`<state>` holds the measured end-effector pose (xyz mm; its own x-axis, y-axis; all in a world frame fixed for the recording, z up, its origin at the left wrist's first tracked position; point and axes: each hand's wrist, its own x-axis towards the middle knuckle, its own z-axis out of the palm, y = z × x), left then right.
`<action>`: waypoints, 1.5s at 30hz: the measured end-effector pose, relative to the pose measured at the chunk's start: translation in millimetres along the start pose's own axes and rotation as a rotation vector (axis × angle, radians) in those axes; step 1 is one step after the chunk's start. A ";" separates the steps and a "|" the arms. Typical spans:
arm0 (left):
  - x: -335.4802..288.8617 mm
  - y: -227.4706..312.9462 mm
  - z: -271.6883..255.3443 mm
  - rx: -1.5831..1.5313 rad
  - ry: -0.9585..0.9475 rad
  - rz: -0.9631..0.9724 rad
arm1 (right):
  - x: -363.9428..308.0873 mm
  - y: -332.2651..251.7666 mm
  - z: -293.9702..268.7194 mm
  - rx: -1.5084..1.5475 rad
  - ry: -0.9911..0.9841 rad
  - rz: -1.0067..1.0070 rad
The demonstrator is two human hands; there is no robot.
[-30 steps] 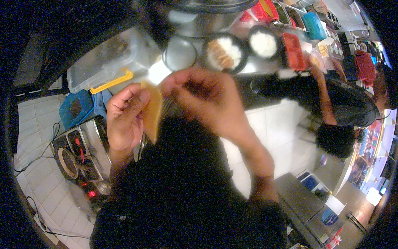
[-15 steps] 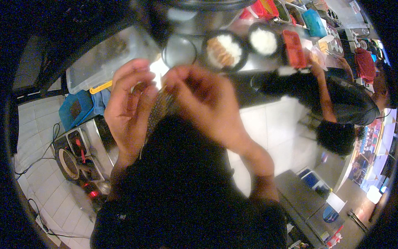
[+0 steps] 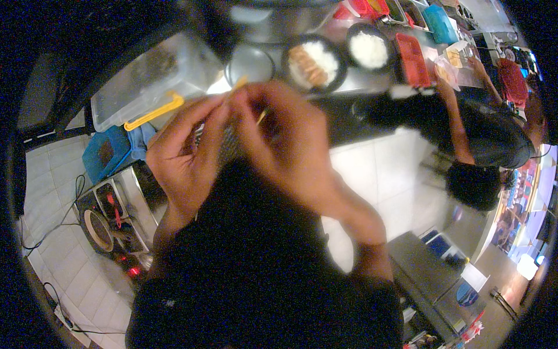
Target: The person stirs a simmering sauce in a pan, scoops rice into bowls, and assembles a meal by placing cooked meat and sauce over rice. They add a slice of cheese on top and pour additional sauce over the dish.
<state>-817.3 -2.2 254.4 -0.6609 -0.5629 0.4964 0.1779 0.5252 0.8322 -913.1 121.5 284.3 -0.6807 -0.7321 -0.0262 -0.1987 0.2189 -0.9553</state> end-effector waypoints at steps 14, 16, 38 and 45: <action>-8.1 -28.6 -4.3 -0.020 -0.088 -0.365 | 10.8 38.3 20.0 0.007 -0.018 0.074; -6.4 -32.9 -6.9 -0.027 -0.098 -0.388 | 10.7 41.2 19.0 0.032 -0.050 0.132; 31.8 -53.6 86.1 -0.394 0.071 -0.806 | 44.7 112.3 -54.7 0.288 0.136 0.097; 45.0 -42.0 156.8 -0.069 0.226 -0.741 | 66.3 133.5 -111.1 -0.113 -0.098 -0.021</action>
<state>-968.9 50.6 203.0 -0.4615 -0.8720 -0.1631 -0.2018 -0.0759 0.9765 -1063.1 173.9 187.7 -0.6049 -0.7953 -0.0402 -0.2944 0.2702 -0.9167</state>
